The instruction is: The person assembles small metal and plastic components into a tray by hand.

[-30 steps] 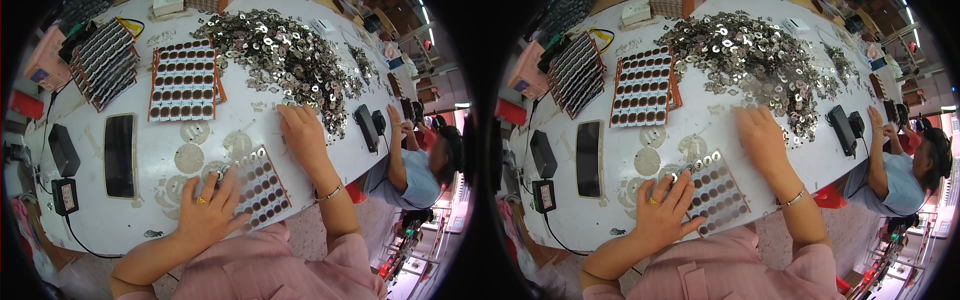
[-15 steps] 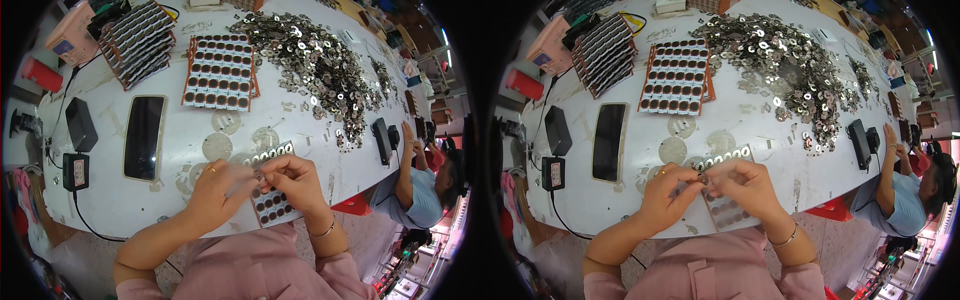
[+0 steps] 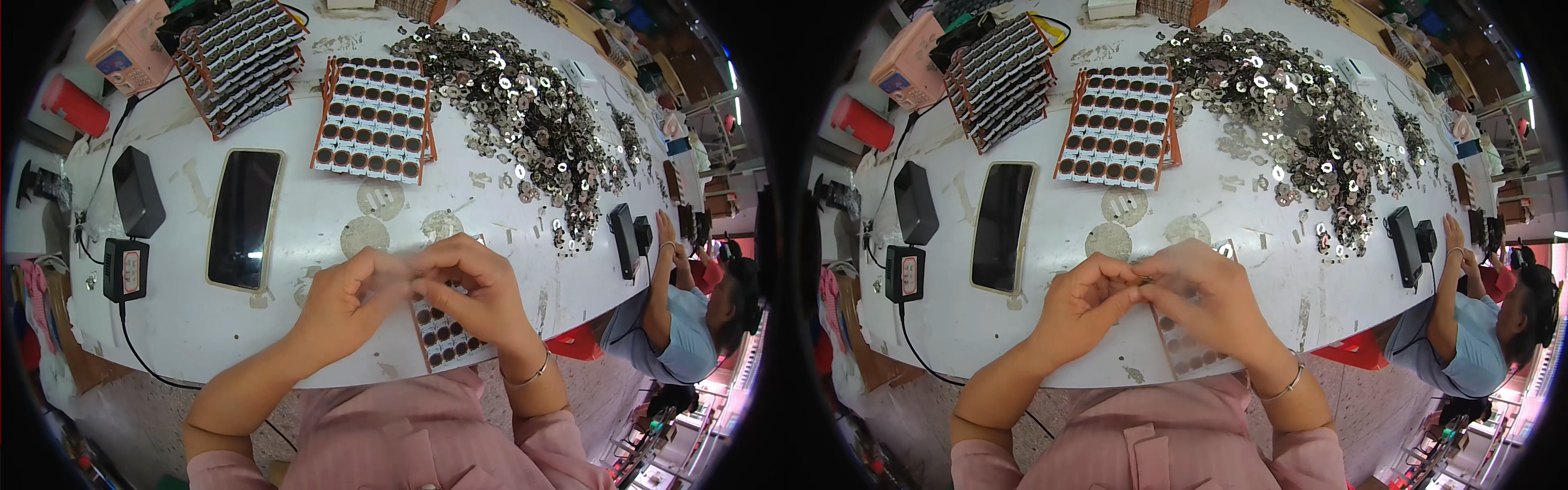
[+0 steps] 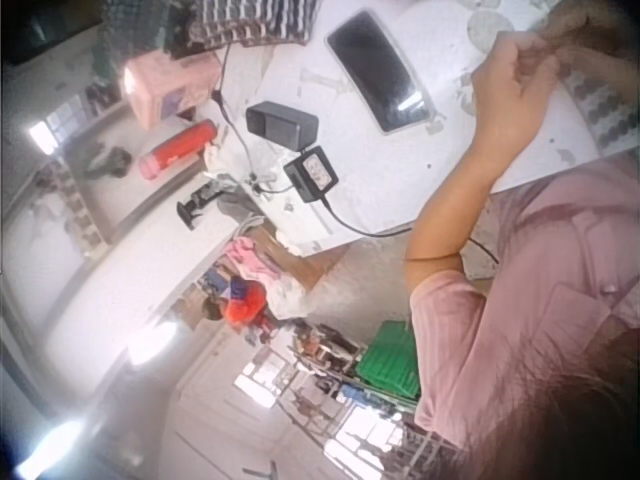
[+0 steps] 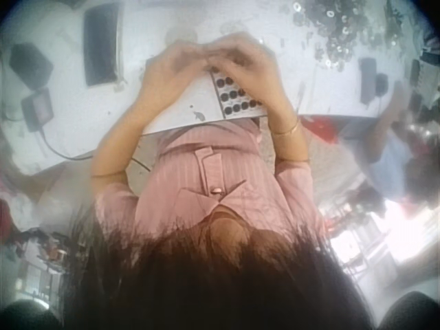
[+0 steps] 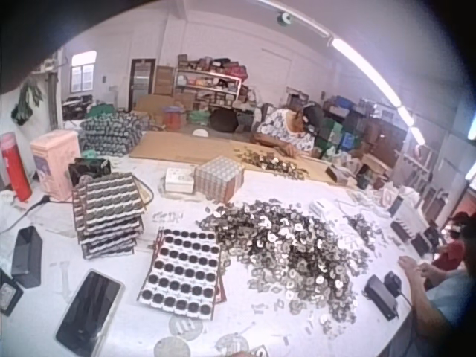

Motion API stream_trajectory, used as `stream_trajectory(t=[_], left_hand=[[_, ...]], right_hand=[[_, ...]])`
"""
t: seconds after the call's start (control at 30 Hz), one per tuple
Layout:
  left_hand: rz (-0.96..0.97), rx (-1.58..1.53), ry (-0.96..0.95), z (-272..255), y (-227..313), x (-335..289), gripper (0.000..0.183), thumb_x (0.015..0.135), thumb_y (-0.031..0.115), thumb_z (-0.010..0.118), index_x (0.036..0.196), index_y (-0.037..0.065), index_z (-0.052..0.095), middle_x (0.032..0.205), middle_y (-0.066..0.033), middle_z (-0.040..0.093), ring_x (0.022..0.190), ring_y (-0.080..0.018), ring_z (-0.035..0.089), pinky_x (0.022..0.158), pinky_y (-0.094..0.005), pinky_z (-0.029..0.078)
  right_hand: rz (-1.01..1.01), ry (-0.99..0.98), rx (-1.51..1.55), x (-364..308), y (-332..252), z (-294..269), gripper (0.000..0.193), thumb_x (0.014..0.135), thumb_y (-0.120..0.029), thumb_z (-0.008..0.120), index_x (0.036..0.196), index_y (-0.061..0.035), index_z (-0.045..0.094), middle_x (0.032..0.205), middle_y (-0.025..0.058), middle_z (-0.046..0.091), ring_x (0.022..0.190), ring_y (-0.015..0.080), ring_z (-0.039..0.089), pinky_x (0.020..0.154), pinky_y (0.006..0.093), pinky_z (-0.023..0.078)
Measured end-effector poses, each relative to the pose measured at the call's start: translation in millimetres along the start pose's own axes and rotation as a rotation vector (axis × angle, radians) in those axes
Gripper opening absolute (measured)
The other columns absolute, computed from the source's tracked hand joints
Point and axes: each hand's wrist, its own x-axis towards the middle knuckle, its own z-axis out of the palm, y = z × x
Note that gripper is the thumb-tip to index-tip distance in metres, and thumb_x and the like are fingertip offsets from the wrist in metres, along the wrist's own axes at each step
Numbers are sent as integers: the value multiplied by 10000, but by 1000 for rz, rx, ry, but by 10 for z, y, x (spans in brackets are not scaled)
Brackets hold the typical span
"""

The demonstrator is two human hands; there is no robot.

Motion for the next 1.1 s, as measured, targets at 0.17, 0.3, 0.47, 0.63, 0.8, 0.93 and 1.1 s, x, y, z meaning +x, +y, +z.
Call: stream_trajectory(t=[0.17, 0.3, 0.47, 0.63, 0.8, 0.93, 1.1], left_hand=[[49, -105, 22, 9, 36, -2, 247, 996, -85, 660, 1205, 10, 568, 1103, -64, 684, 991, -88, 658, 871, -256, 546], [-60, -19, 62, 9, 38, -2, 236, 994, -67, 667, 1186, 19, 559, 1087, -63, 683, 1003, -97, 663, 873, -265, 546], [123, 263, 62, 88, 112, -59, 198, 989, -20, 692, 1146, 24, 580, 1072, -75, 708, 980, -134, 688, 857, -294, 556], [390, 404, 139, 111, -39, -32, 170, 953, -31, 707, 1090, 39, 634, 1056, -94, 716, 934, -196, 709, 809, -325, 565], [422, 361, 149, 47, -75, -15, 182, 906, -20, 700, 1067, 64, 685, 1072, -95, 684, 966, -264, 685, 830, -381, 547], [626, 791, 139, -3, -105, 45, 252, 807, 53, 738, 1050, 116, 747, 1061, -50, 650, 1041, -245, 637, 920, -409, 483], [584, 989, 214, 43, -157, 73, 315, 795, 12, 720, 1051, 183, 786, 1015, 13, 620, 1018, -201, 608, 935, -416, 422]], right_hand=[[-295, 52, -308, -8, 28, -25, 216, 883, 42, 767, 1068, -68, 769, 1045, 55, 715, 934, 169, 687, 783, 328, 573], [-677, -18, -684, -54, 88, -29, 250, 849, 47, 793, 1073, -53, 746, 1034, 75, 712, 893, 205, 693, 735, 339, 574], [214, 74, 341, -273, 166, -2, 257, 835, 51, 790, 1067, -46, 733, 996, 87, 712, 828, 242, 716, 692, 322, 576], [-544, -5, -416, -285, 224, -52, 90, 985, 41, 712, 1062, -2, 693, 1044, 59, 736, 917, 142, 724, 763, 317, 613], [190, -2, 419, -368, 132, 25, 86, 976, 34, 716, 1057, 7, 711, 1070, 64, 739, 888, 122, 733, 760, 281, 601], [255, -44, -11, -250, 48, -36, 86, 979, 8, 718, 1065, 8, 712, 1038, 61, 725, 845, 123, 756, 709, 253, 590], [117, -79, -219, -203, 81, -49, 107, 973, -12, 719, 1080, -17, 722, 1008, 70, 720, 817, 150, 772, 673, 254, 578]])
